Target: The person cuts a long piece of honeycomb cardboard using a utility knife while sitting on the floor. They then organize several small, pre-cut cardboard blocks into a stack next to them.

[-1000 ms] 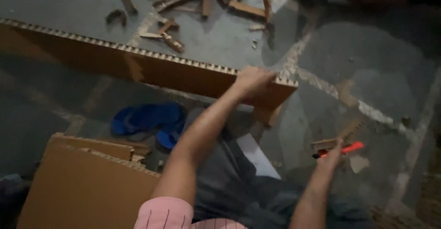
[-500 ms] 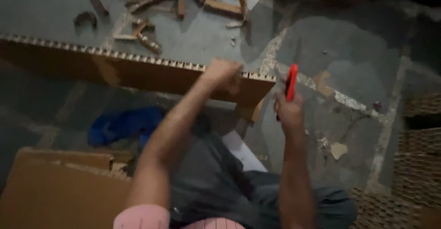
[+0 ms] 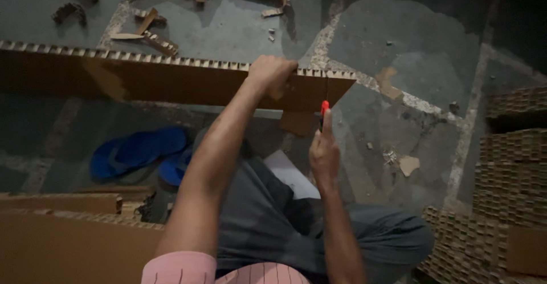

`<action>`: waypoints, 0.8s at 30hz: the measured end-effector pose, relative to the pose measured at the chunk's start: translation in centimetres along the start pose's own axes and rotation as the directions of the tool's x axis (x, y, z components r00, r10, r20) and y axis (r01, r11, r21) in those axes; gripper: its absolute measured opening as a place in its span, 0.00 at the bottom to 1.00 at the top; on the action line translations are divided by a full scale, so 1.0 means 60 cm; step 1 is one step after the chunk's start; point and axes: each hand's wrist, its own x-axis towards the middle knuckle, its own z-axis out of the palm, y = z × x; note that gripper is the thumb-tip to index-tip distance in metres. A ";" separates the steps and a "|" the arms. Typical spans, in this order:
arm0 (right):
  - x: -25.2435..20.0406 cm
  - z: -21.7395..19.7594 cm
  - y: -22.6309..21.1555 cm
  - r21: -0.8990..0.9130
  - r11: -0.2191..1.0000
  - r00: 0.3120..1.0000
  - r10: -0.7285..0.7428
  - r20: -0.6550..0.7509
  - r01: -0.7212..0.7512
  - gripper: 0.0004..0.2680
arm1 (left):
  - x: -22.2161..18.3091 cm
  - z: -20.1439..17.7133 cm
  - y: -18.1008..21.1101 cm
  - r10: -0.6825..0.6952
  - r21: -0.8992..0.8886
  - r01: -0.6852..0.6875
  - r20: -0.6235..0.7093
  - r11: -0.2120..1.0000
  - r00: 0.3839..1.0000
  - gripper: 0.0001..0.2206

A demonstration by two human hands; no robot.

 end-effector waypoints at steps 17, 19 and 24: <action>0.060 0.052 -0.010 -0.055 0.998 0.999 -0.033 0.021 0.034 0.27 | 0.012 0.022 -0.017 0.031 0.006 -0.030 -0.071 1.000 0.997 0.17; 0.056 0.070 0.004 -0.032 0.998 0.998 -0.053 0.018 0.054 0.27 | 0.023 0.028 -0.027 0.030 -0.015 -0.031 -0.083 0.999 0.996 0.15; 0.015 0.107 0.033 -0.018 0.901 0.890 -0.432 -0.144 0.434 0.30 | 0.020 0.046 -0.035 0.026 0.005 -0.026 -0.047 1.000 0.999 0.20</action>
